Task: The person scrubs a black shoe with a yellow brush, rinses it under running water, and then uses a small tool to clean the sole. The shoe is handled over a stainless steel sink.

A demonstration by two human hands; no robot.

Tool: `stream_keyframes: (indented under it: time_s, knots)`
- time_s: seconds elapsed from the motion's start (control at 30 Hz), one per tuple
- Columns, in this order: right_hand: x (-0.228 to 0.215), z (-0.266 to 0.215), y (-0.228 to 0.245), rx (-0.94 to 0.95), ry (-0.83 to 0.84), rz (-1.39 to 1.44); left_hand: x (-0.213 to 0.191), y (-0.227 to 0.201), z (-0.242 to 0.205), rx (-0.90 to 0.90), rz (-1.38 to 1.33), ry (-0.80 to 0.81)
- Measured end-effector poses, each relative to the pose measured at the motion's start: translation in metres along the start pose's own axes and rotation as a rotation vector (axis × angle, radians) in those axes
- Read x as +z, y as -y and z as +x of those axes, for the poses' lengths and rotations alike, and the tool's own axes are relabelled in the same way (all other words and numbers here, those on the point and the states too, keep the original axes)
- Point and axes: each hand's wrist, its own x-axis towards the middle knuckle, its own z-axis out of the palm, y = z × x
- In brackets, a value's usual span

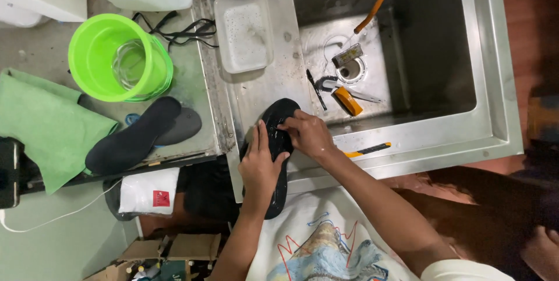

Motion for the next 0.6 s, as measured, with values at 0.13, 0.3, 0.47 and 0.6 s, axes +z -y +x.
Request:
stream_keyframes:
  time_s: [0.13,0.3,0.47,0.6]
  knots:
    - [0.000,-0.002,0.010,0.018,-0.009,0.025,0.003,0.004,0.003,-0.010,0.016,-0.018]
    - [0.004,-0.013,0.013,0.038,0.010,0.063,-0.001,0.001,0.003,-0.007,0.018,-0.016]
    - [-0.003,-0.011,0.014,0.074,-0.014,0.201,-0.009,-0.002,0.002,-0.017,-0.010,-0.005]
    - [-0.008,-0.011,0.023,0.083,-0.027,0.206,0.005,0.007,0.004,-0.009,0.013,-0.024]
